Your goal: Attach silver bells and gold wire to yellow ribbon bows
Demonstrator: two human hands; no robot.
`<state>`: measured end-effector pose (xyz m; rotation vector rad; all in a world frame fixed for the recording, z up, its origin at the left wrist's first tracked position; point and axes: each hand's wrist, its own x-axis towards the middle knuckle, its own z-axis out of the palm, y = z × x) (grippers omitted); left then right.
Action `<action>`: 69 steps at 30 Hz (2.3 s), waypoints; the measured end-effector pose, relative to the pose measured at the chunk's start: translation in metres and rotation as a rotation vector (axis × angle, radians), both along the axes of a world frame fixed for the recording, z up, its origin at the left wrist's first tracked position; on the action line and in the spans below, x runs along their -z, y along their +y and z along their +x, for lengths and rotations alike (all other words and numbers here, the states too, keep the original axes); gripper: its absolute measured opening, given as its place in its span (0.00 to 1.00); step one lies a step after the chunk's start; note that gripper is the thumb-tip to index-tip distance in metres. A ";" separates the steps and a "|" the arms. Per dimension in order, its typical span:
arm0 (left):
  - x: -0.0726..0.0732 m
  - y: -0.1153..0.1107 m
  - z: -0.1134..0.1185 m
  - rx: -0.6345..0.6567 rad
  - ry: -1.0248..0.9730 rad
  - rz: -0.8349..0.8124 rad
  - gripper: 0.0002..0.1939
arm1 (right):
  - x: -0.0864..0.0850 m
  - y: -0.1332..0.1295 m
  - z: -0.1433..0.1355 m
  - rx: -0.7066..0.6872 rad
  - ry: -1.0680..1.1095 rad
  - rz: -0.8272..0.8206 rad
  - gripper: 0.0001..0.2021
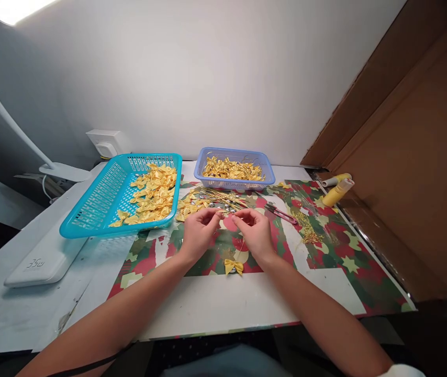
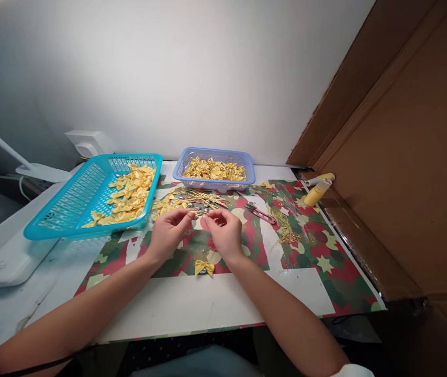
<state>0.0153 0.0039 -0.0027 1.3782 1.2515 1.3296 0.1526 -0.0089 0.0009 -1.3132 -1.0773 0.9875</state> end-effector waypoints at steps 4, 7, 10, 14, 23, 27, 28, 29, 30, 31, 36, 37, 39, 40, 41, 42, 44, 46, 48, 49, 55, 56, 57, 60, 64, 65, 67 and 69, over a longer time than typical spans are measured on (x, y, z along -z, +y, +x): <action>0.001 -0.004 0.001 0.026 -0.037 0.047 0.08 | 0.001 0.002 -0.002 0.014 0.383 -0.082 0.14; 0.004 -0.005 0.002 0.046 -0.024 0.094 0.07 | 0.000 0.002 -0.001 -0.018 0.575 -0.145 0.15; 0.006 -0.006 0.001 0.041 0.024 0.169 0.10 | 0.001 0.001 0.001 -0.079 0.727 -0.205 0.13; 0.009 -0.007 0.001 0.014 0.094 0.225 0.12 | 0.003 0.001 0.003 -0.121 0.847 -0.280 0.13; 0.006 -0.012 0.001 0.006 0.203 0.341 0.09 | 0.000 -0.001 0.001 -0.132 0.762 -0.171 0.12; 0.005 -0.013 0.001 0.008 0.236 0.439 0.08 | -0.002 -0.001 -0.002 -0.114 0.732 -0.168 0.16; 0.005 -0.013 0.001 0.008 0.245 0.459 0.08 | -0.002 -0.001 -0.002 -0.113 0.733 -0.179 0.18; 0.004 -0.013 0.001 0.007 0.252 0.478 0.08 | -0.002 -0.001 -0.002 -0.115 0.737 -0.193 0.20; 0.004 -0.013 0.001 0.005 0.262 0.493 0.08 | -0.001 -0.001 -0.003 -0.120 0.741 -0.207 0.20; 0.004 -0.014 0.000 0.002 0.273 0.504 0.08 | -0.001 -0.001 -0.002 -0.127 0.745 -0.222 0.20; 0.003 -0.015 0.000 -0.005 0.312 0.506 0.07 | 0.000 -0.002 -0.002 -0.137 0.705 -0.202 0.15; 0.003 -0.015 0.000 -0.009 0.315 0.503 0.07 | 0.000 -0.002 -0.002 -0.128 0.689 -0.185 0.14; 0.003 -0.014 0.000 -0.020 0.320 0.491 0.07 | -0.001 -0.002 -0.002 -0.112 0.667 -0.169 0.14; 0.003 -0.014 0.000 -0.028 0.323 0.481 0.07 | -0.001 -0.002 -0.002 -0.109 0.662 -0.169 0.15; 0.003 -0.014 0.000 -0.033 0.328 0.465 0.07 | -0.002 -0.002 -0.003 -0.107 0.659 -0.172 0.15; 0.003 -0.014 0.000 -0.034 0.332 0.445 0.07 | -0.003 -0.003 -0.004 -0.106 0.659 -0.177 0.15; 0.001 -0.013 0.001 -0.013 0.340 0.418 0.06 | -0.005 -0.004 -0.005 -0.103 0.654 -0.176 0.15; -0.001 -0.013 0.002 0.018 0.338 0.424 0.06 | -0.005 -0.005 -0.006 -0.109 0.636 -0.168 0.15; -0.003 -0.013 0.003 0.033 0.324 0.455 0.06 | -0.002 -0.006 -0.007 -0.120 0.596 -0.155 0.14; -0.004 -0.013 0.003 0.032 0.316 0.469 0.06 | 0.000 -0.006 -0.008 -0.125 0.566 -0.144 0.13; -0.002 -0.012 -0.001 0.002 0.330 0.513 0.06 | 0.008 -0.007 -0.004 -0.158 0.227 0.105 0.07; -0.002 -0.011 -0.002 -0.002 0.335 0.521 0.06 | 0.007 -0.008 -0.002 -0.145 0.123 0.182 0.06; -0.002 -0.011 -0.003 -0.006 0.341 0.528 0.06 | 0.005 -0.008 0.000 -0.125 0.004 0.268 0.05; -0.001 -0.010 -0.006 -0.016 0.371 0.559 0.06 | -0.001 -0.009 0.007 -0.049 -0.348 0.530 0.05; -0.002 -0.010 -0.007 0.016 0.422 0.605 0.06 | -0.002 -0.009 0.012 -0.037 -0.568 0.658 0.05; -0.002 -0.010 -0.007 0.026 0.433 0.609 0.06 | -0.001 -0.009 0.012 -0.045 -0.587 0.659 0.05; -0.002 -0.010 -0.006 0.042 0.446 0.610 0.06 | 0.000 -0.008 0.012 -0.055 -0.594 0.646 0.05; -0.002 -0.010 -0.005 0.056 0.453 0.612 0.06 | -0.001 -0.007 0.013 -0.063 -0.575 0.628 0.04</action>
